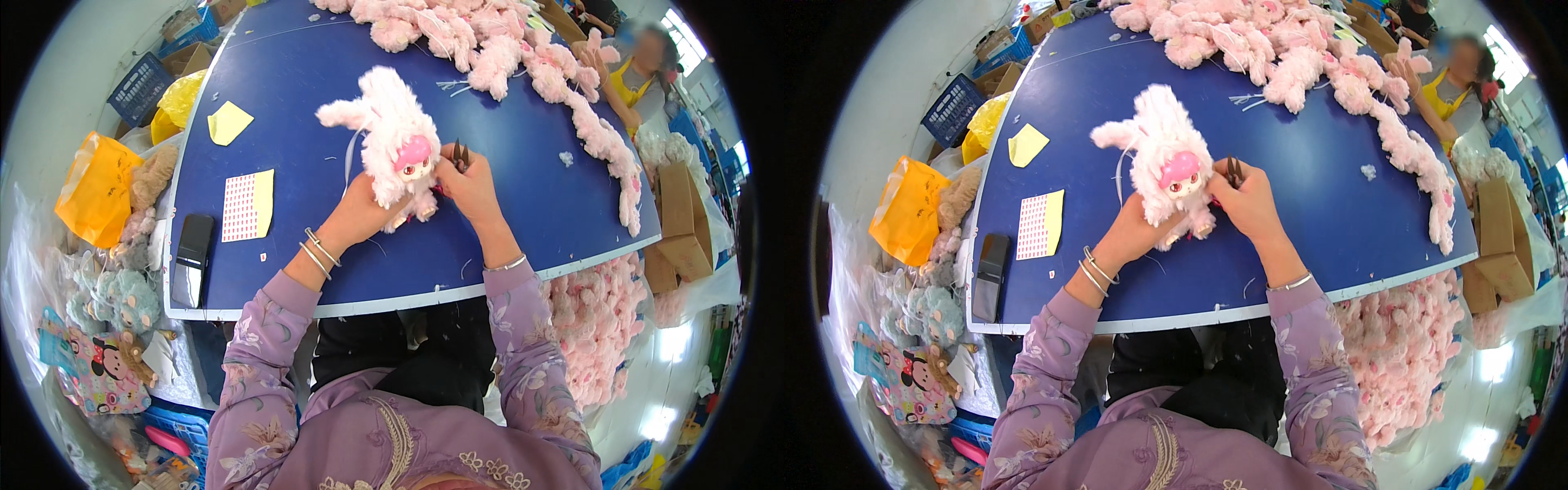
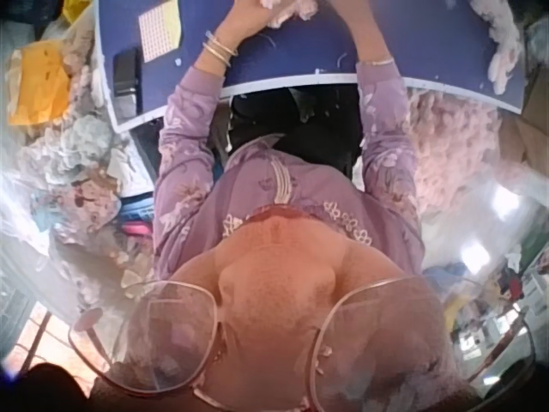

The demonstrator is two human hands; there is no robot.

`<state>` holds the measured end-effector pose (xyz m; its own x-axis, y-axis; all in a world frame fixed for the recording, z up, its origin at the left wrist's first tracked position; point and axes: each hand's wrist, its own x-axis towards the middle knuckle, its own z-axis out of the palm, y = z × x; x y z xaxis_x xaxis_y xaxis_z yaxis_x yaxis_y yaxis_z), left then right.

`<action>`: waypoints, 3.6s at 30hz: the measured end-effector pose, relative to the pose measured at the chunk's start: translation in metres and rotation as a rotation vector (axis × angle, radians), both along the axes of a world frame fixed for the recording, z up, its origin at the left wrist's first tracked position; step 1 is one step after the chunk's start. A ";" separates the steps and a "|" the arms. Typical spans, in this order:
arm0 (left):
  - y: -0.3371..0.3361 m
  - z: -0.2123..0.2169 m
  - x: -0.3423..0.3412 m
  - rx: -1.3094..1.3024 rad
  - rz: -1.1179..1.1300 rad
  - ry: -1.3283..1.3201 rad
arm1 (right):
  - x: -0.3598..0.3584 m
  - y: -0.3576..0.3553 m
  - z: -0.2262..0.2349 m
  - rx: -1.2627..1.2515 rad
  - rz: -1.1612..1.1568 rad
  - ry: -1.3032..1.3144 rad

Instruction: The person uses scissors to trim loose threads and excess fabric from pink stuffed bunny toys on a blue table. They repeatedly pick up each toy, snip protruding threads, and place the finished items into a nearby pile.

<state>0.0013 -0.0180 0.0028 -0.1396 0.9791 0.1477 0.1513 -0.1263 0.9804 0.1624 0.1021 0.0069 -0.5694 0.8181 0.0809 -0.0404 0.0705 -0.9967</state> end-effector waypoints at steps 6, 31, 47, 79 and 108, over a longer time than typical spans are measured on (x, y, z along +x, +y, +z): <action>-0.002 -0.008 -0.011 -0.006 -0.021 0.008 | 0.004 0.001 0.002 -0.151 0.064 0.025; -0.013 0.031 -0.007 0.058 0.164 -0.367 | -0.014 -0.037 0.014 0.349 0.208 -0.062; -0.016 0.114 -0.075 -0.052 0.000 0.593 | -0.039 -0.043 0.050 0.242 0.376 -0.350; 0.054 0.100 -0.078 -0.040 -0.053 0.129 | -0.024 -0.011 0.034 0.061 0.226 -0.129; 0.107 -0.020 -0.029 -0.064 -0.018 0.012 | 0.033 0.211 -0.009 0.795 -0.612 -0.612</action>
<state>-0.0273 0.0890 -0.0173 -0.1202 0.9890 0.0861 0.1610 -0.0661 0.9847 0.1951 0.3133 -0.0020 -0.2194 0.8116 0.5414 0.6864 0.5228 -0.5056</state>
